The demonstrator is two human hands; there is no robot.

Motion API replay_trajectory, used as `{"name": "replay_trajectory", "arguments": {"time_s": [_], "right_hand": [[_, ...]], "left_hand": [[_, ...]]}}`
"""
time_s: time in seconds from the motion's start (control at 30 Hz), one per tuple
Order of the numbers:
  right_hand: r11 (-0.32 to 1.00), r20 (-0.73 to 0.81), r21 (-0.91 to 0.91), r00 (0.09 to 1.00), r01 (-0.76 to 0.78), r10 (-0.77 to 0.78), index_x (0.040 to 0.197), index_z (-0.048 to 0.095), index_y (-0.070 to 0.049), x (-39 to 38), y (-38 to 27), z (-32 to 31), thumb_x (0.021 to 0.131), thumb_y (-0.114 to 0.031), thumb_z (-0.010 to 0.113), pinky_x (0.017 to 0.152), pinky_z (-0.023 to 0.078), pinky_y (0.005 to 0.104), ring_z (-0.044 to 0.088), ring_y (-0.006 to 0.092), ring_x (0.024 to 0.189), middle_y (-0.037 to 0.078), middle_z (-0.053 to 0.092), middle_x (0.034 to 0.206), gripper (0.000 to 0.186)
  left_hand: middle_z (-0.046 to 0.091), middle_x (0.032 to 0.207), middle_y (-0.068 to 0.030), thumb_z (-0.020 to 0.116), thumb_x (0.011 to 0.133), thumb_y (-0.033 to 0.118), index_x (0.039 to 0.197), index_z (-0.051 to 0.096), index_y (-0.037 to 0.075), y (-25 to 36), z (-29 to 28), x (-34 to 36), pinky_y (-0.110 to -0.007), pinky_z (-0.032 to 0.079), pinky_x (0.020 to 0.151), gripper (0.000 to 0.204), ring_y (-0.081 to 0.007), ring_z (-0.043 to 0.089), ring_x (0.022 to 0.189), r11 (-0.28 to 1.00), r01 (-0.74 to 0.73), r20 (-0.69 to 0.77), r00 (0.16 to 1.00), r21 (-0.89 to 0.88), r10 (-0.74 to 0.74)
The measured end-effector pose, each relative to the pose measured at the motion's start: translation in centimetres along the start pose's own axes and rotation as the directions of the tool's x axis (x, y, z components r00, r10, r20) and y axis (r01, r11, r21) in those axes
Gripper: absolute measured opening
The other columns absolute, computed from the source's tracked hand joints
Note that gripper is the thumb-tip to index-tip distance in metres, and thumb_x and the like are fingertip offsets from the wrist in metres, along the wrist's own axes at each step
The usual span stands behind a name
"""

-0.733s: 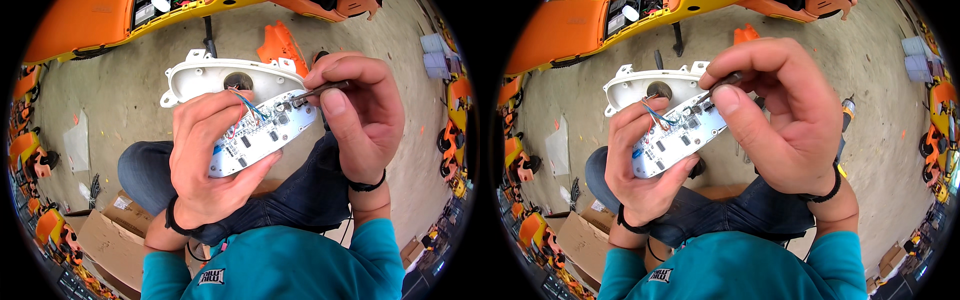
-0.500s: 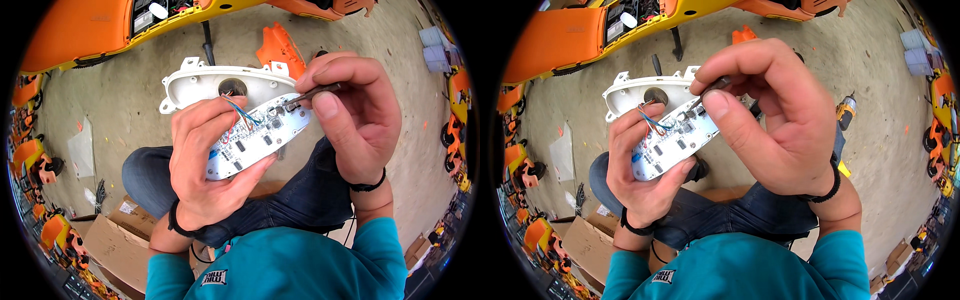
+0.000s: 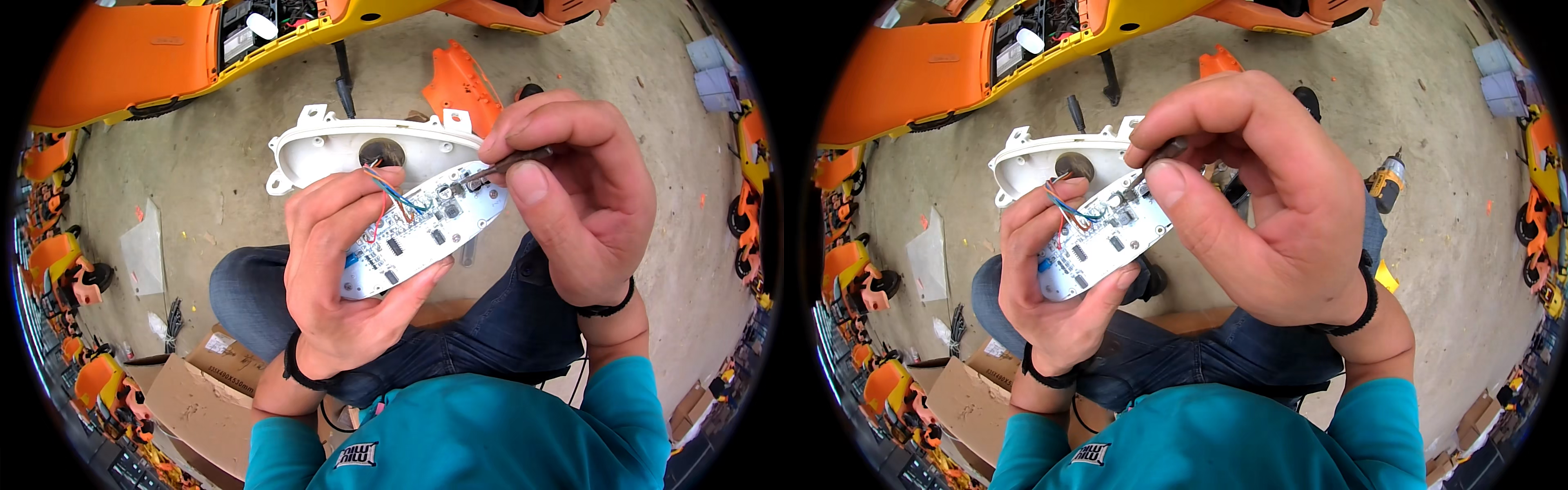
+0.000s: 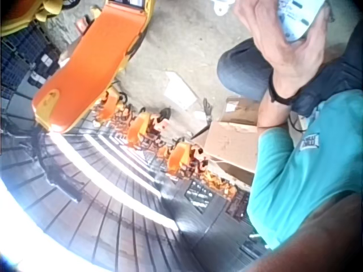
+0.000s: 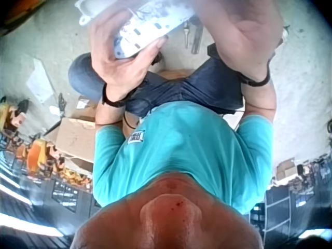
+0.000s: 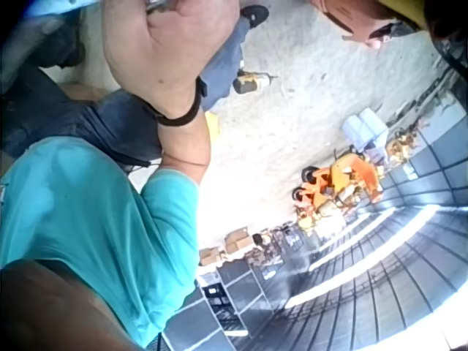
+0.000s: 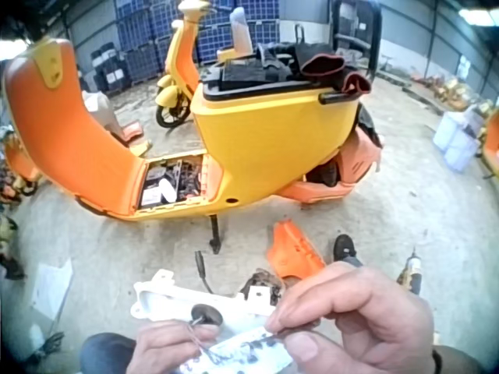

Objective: The person manipulates a white plastic housing containing a circuit board and wires. They use a screwdriver to work on specific components of the circuit board while holding it by hand.

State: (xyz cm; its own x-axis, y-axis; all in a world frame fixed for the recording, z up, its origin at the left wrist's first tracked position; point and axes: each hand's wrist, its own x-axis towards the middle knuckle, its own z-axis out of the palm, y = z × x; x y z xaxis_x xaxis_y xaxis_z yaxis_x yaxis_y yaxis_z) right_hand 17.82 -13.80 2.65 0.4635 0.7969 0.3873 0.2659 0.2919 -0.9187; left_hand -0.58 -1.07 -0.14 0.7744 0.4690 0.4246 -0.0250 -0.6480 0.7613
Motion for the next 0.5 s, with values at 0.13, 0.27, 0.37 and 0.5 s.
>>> {"name": "replay_trajectory", "arguments": {"time_s": [0.13, 0.27, 0.37, 0.5], "right_hand": [[1.000, 0.046, -0.015, 0.999, -0.003, 0.004, 0.116, 0.055, 0.003, 0.06, -0.19, -0.23, 0.096, 0.003, 0.058, 0.088, 0.051, 0.0321, 0.063, 0.0191, 0.098, 0.016, 0.061, 0.108, 0.020], [0.997, 0.086, -0.082, 0.996, -0.003, 0.010, 0.113, 0.057, 0.004, 0.12, -0.54, -0.47, 0.094, 0.004, 0.059, 0.087, 0.051, 0.0319, 0.063, 0.0192, 0.097, 0.016, 0.061, 0.107, 0.019], [0.990, 0.109, -0.143, 0.994, 0.019, -0.004, 0.112, 0.057, 0.004, 0.15, -0.59, -0.56, 0.093, 0.005, 0.060, 0.088, 0.051, 0.0320, 0.063, 0.0199, 0.097, 0.017, 0.062, 0.106, 0.019], [0.982, 0.127, -0.185, 0.992, 0.044, -0.020, 0.111, 0.058, 0.004, 0.12, -0.57, -0.48, 0.092, 0.007, 0.060, 0.089, 0.051, 0.0326, 0.063, 0.0210, 0.097, 0.017, 0.063, 0.105, 0.020]], "left_hand": [[0.069, 0.117, -0.0202, 0.093, 0.063, 0.008, 0.114, 0.062, -0.002, 0.39, 0.43, 0.45, -0.041, 0.050, 0.094, 0.060, -0.0342, 0.063, 0.107, 1.000, -0.005, -0.074, 0.997, -0.027, 0.003], [0.069, 0.117, -0.0205, 0.093, 0.063, 0.008, 0.115, 0.062, -0.003, 0.50, 0.38, 0.56, -0.042, 0.050, 0.094, 0.061, -0.0345, 0.064, 0.107, 1.000, -0.022, -0.061, 0.998, -0.006, 0.022], [0.069, 0.117, -0.0205, 0.093, 0.063, 0.008, 0.115, 0.062, -0.003, 0.46, 0.40, 0.58, -0.042, 0.050, 0.093, 0.061, -0.0346, 0.064, 0.106, 0.999, -0.033, -0.063, 0.997, -0.001, 0.033], [0.069, 0.116, -0.0205, 0.093, 0.062, 0.009, 0.114, 0.063, -0.003, 0.38, 0.44, 0.55, -0.041, 0.050, 0.092, 0.061, -0.0347, 0.064, 0.105, 1.000, -0.032, -0.063, 0.998, 0.002, 0.032]]}}
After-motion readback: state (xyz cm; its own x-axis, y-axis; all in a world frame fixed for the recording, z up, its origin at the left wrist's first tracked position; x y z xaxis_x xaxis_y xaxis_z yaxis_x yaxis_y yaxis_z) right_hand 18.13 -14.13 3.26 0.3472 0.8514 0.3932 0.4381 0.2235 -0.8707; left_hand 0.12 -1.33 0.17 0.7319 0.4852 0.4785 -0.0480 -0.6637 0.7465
